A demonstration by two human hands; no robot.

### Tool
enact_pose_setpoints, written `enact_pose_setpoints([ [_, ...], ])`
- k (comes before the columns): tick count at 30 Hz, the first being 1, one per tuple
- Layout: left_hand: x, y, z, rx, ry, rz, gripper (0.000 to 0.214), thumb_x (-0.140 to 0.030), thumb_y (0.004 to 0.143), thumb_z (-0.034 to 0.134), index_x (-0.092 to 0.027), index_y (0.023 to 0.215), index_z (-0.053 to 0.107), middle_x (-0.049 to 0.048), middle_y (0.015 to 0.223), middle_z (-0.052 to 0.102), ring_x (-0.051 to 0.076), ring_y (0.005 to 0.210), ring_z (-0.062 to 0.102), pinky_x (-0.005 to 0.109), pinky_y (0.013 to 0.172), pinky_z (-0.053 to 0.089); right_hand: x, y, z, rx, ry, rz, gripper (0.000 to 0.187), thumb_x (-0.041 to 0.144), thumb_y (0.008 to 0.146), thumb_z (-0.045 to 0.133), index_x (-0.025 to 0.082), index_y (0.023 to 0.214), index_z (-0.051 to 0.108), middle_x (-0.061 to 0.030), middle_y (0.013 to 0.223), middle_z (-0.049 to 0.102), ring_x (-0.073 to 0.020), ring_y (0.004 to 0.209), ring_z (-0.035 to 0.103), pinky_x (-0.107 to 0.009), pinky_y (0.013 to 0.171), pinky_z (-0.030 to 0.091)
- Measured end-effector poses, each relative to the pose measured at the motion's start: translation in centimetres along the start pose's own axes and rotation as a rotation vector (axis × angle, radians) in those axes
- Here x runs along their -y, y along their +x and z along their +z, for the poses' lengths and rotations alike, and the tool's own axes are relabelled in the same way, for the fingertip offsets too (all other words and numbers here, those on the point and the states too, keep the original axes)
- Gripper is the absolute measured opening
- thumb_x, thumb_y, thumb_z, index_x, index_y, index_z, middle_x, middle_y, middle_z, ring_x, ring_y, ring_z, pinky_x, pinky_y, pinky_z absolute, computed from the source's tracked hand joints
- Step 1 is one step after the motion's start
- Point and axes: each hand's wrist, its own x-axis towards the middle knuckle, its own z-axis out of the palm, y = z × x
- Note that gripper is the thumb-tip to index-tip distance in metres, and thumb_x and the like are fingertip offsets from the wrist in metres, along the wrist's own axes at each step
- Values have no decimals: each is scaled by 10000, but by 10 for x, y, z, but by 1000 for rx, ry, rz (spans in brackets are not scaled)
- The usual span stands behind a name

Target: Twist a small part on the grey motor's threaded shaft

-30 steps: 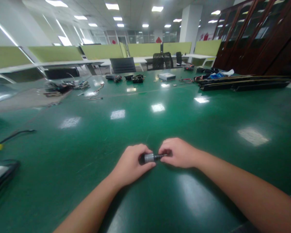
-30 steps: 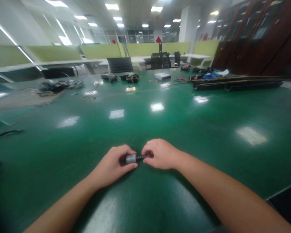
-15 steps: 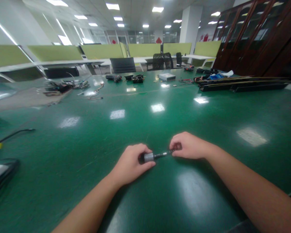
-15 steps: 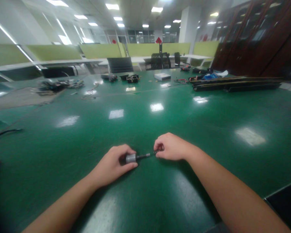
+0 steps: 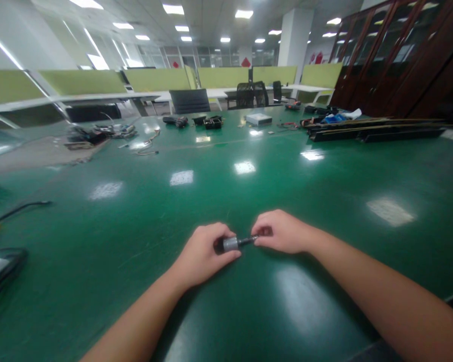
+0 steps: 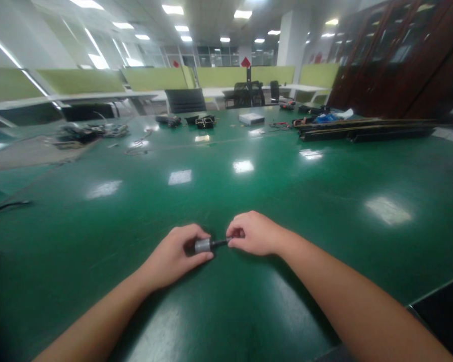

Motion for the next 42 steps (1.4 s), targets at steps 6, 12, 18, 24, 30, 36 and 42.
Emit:
enact_pose_setpoints([
  [6, 0, 0, 2, -9, 35, 18, 230, -394, 793, 777, -220, 921, 697, 11, 873, 711, 204, 809, 637, 312, 755, 426, 9, 10, 22, -54, -73, -136, 111, 242, 876, 706, 176, 956, 743, -30, 874, 689, -150, 793, 585, -268, 728, 408],
  [12, -2, 0, 0, -4, 13, 26, 277, -442, 795, 771, -219, 946, 707, 11, 893, 716, 195, 803, 636, 312, 750, 437, 7, 10, 24, -64, -81, -165, 113, 253, 886, 690, 189, 969, 733, -27, 887, 685, -153, 807, 586, -270, 741, 410],
  [18, -4, -1, 0, 1, 3, 26, 233, -432, 890, 670, -211, 953, 714, 21, 878, 714, 185, 783, 627, 297, 719, 434, 9, 8, 21, -57, -39, -164, 121, 212, 849, 702, 179, 961, 736, -25, 878, 679, -145, 784, 588, -256, 722, 419],
  [24, -5, -2, 0, -5, 4, 8, 204, -407, 863, 711, -222, 946, 720, 10, 873, 714, 185, 789, 631, 296, 729, 430, 9, 6, 21, -70, -15, -182, 140, 189, 812, 720, 173, 951, 727, -16, 858, 665, -137, 760, 575, -246, 701, 417],
  [30, -6, -1, -1, 4, -10, 0, 212, -407, 851, 717, -216, 943, 721, 14, 857, 711, 180, 765, 622, 286, 693, 422, 8, 7, 20, -62, -14, -187, 145, 170, 810, 711, 178, 953, 728, -17, 855, 665, -140, 760, 578, -248, 703, 419],
  [36, -6, -1, -1, -3, -17, -2, 215, -414, 835, 732, -215, 916, 720, 8, 832, 705, 177, 743, 617, 286, 679, 421, 8, 8, 20, -63, -6, -186, 138, 177, 819, 707, 180, 954, 732, -17, 852, 674, -142, 761, 586, -251, 705, 420],
  [42, -6, -1, -1, -3, -9, 1, 225, -418, 845, 727, -212, 935, 712, 14, 875, 712, 188, 791, 630, 299, 724, 432, 7, 7, 20, -53, -18, -185, 136, 198, 830, 712, 184, 963, 735, -15, 857, 670, -140, 773, 588, -251, 717, 422],
])
